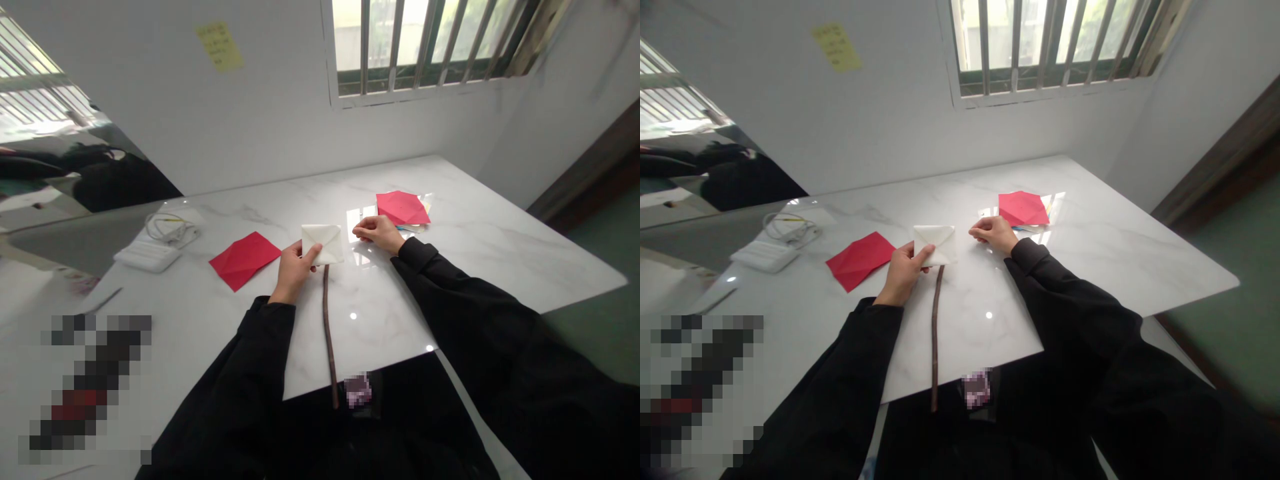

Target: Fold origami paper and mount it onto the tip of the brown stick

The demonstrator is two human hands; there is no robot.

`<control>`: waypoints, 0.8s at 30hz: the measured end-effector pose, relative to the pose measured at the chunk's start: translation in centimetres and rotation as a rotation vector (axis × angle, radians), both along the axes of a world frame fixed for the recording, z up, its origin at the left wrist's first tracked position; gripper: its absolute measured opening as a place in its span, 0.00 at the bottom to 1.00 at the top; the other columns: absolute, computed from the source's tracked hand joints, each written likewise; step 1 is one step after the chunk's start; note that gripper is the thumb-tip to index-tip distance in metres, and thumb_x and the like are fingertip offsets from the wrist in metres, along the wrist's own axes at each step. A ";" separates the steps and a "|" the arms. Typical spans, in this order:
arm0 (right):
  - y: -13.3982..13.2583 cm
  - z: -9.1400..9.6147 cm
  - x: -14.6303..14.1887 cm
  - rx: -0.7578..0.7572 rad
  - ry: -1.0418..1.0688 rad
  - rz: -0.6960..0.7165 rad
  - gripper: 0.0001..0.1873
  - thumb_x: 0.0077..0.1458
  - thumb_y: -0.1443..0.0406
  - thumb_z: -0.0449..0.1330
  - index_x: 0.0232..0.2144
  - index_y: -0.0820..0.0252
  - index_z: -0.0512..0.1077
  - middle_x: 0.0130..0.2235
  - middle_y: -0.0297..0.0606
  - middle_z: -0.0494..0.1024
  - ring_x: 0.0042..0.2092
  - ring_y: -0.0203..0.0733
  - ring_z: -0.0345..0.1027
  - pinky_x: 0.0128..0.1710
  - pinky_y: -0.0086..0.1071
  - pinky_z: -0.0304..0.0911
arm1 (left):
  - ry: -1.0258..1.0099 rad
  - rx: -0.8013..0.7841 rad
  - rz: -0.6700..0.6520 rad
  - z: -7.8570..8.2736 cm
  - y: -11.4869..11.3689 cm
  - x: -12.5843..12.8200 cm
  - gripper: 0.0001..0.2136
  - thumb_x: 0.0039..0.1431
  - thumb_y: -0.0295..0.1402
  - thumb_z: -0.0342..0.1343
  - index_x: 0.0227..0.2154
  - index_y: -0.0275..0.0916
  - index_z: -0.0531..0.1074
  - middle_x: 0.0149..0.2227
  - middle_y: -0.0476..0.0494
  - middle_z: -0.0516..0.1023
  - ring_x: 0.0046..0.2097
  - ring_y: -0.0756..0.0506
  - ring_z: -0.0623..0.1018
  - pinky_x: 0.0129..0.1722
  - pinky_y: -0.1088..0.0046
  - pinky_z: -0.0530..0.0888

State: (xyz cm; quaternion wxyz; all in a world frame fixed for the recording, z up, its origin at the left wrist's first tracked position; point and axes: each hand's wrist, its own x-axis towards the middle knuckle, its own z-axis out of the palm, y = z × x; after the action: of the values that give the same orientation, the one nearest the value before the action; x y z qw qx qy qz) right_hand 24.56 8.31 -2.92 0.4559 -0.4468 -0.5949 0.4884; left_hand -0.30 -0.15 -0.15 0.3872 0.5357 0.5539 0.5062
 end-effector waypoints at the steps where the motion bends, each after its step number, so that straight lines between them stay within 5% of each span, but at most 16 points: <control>1: 0.0 0.0 0.0 -0.002 -0.001 0.004 0.14 0.48 0.57 0.77 0.28 0.60 0.81 0.25 0.34 0.81 0.25 0.34 0.69 0.27 0.28 0.68 | 0.001 0.000 -0.001 0.0 0.0 0.0 0.21 0.52 0.48 0.69 0.37 0.34 0.81 0.27 0.46 0.77 0.23 0.51 0.69 0.22 0.75 0.66; 12: -1.2 1.0 -0.8 -0.150 0.218 0.044 0.19 0.44 0.62 0.83 0.36 0.59 0.81 0.32 0.39 0.86 0.35 0.42 0.82 0.41 0.36 0.82 | 0.027 0.040 0.018 -0.1 0.0 0.0 0.22 0.55 0.48 0.68 0.41 0.32 0.83 0.31 0.44 0.80 0.25 0.50 0.71 0.21 0.75 0.69; 24: -2.3 1.7 -1.7 -0.165 0.282 0.128 0.26 0.38 0.53 0.85 0.33 0.59 0.81 0.35 0.38 0.87 0.37 0.38 0.80 0.41 0.31 0.78 | 0.022 0.082 -0.021 -0.3 0.2 0.1 0.24 0.55 0.49 0.68 0.44 0.31 0.82 0.36 0.41 0.84 0.29 0.48 0.76 0.24 0.74 0.76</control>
State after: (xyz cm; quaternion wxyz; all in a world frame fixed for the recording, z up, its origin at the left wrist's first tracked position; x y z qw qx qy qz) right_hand 22.90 6.05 -1.26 0.4646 -0.3710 -0.5102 0.6215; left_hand -0.22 0.08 -0.43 0.3641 0.5624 0.5313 0.5185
